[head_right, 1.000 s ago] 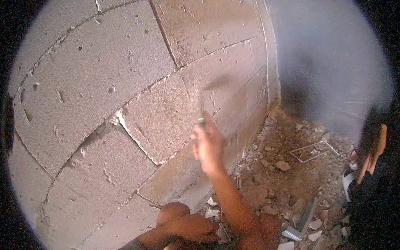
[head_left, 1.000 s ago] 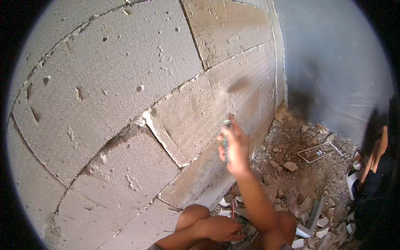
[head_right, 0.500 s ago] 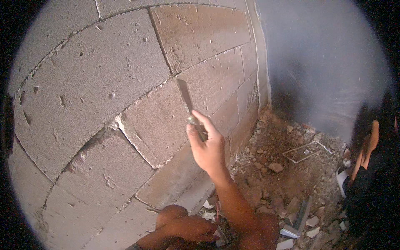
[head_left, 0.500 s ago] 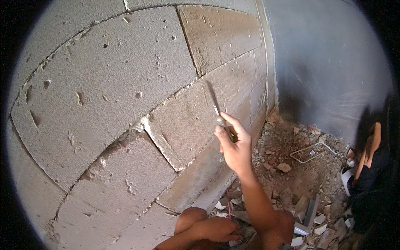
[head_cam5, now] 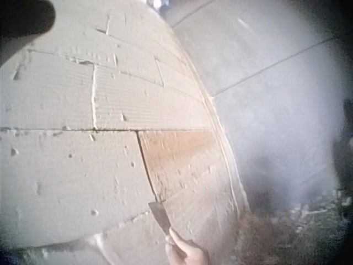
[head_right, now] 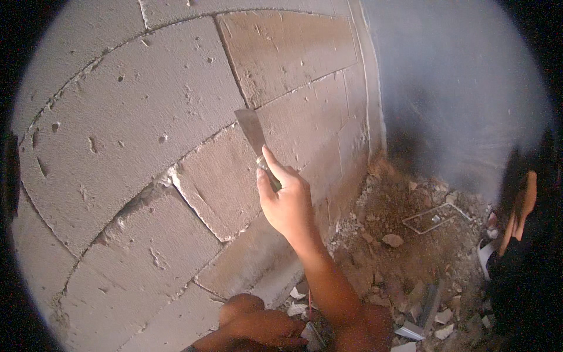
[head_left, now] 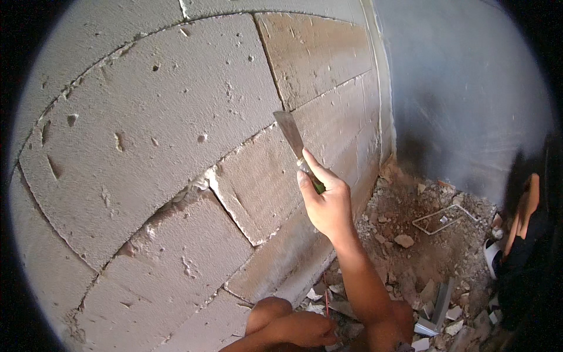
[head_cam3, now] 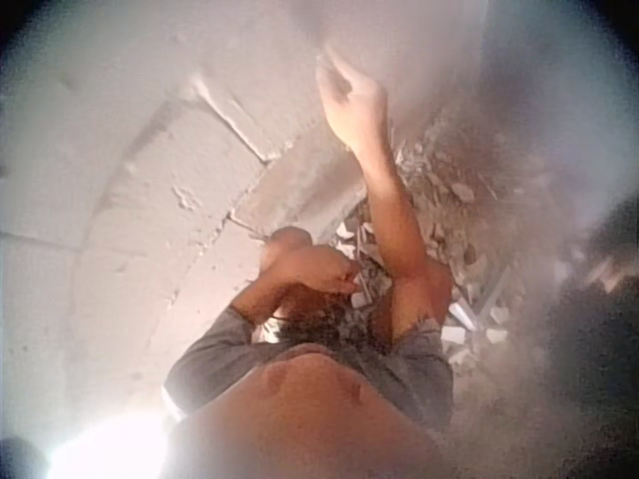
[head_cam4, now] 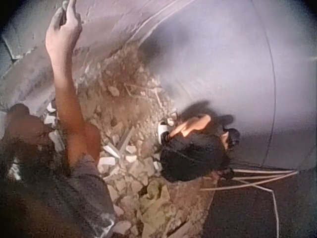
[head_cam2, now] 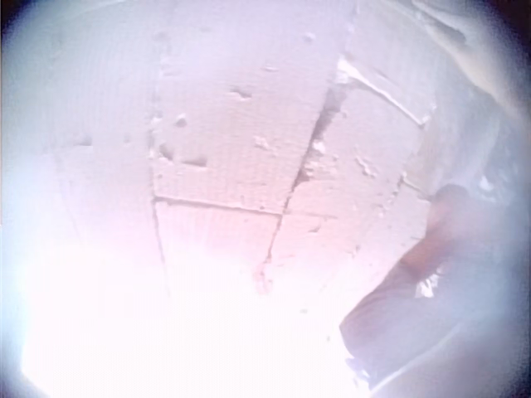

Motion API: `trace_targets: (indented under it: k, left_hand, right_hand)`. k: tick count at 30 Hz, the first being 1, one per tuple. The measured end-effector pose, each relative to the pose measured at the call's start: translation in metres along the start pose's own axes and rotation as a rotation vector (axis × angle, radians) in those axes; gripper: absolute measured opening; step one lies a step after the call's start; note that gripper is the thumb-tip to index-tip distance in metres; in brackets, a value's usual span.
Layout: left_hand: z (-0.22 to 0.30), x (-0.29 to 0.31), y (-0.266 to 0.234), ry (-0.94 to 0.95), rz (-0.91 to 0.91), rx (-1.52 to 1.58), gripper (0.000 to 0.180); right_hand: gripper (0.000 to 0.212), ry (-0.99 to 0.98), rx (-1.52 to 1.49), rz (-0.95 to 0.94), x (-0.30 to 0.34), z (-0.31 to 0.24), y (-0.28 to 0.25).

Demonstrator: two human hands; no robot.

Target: The person uses a scraper to remove material from a block wall, moving the tool vertically along the joints and surface of the blocks.

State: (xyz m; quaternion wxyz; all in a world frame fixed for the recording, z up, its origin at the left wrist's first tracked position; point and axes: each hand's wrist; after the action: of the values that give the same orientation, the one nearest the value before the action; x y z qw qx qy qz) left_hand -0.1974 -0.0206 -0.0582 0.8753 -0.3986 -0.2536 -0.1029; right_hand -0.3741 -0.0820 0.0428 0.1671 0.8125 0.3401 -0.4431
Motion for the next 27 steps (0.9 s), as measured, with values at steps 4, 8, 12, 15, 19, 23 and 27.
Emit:
trace_targets:
  k: [4, 8, 12, 15, 19, 23, 27]
  left_hand:
    - [0.05, 0.013, -0.034, -0.257, -0.06, -0.075, 0.043]
    - [0.09, 0.02, -0.062, -0.412, -0.122, -0.221, 0.041]
    - [0.011, -0.006, -0.008, -0.034, 0.054, -0.173, 0.043]
    - [0.008, -0.018, -0.01, -0.026, -0.009, -0.193, 0.041]
    - [-0.006, -0.037, -0.001, 0.173, 0.0, -0.167, 0.04]
    - [-0.013, -0.046, 0.001, 0.191, 0.01, -0.133, 0.04]
    - [-0.037, -0.066, 0.018, 0.199, 0.007, -0.087, 0.038]
  right_hand:
    - [0.042, 0.115, -0.017, 0.08, -0.014, 0.03, -0.005]
    - [0.049, 0.436, -0.229, 0.284, -0.013, 0.045, -0.043]
    - [0.052, 0.288, -0.286, 0.219, -0.032, 0.008, -0.037]
    - [0.047, 0.334, -0.243, 0.088, -0.057, 0.001, -0.041]
    - [0.04, -0.039, -0.097, 0.181, -0.088, 0.006, -0.019]
    - [0.04, -0.109, -0.056, 0.172, -0.125, 0.005, -0.007]
    - [0.04, -0.068, 0.02, 0.213, -0.162, -0.001, -0.012]
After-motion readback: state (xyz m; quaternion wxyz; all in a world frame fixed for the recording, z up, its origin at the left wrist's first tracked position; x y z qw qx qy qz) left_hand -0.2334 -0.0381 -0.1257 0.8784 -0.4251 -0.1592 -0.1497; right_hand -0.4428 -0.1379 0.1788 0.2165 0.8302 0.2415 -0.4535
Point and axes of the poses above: each hand's wrist, its own x-axis away from the middle knuckle, its own y-axis out of the palm, z = x × y, and after that the axes turned 12 degrees about -y, right-handed
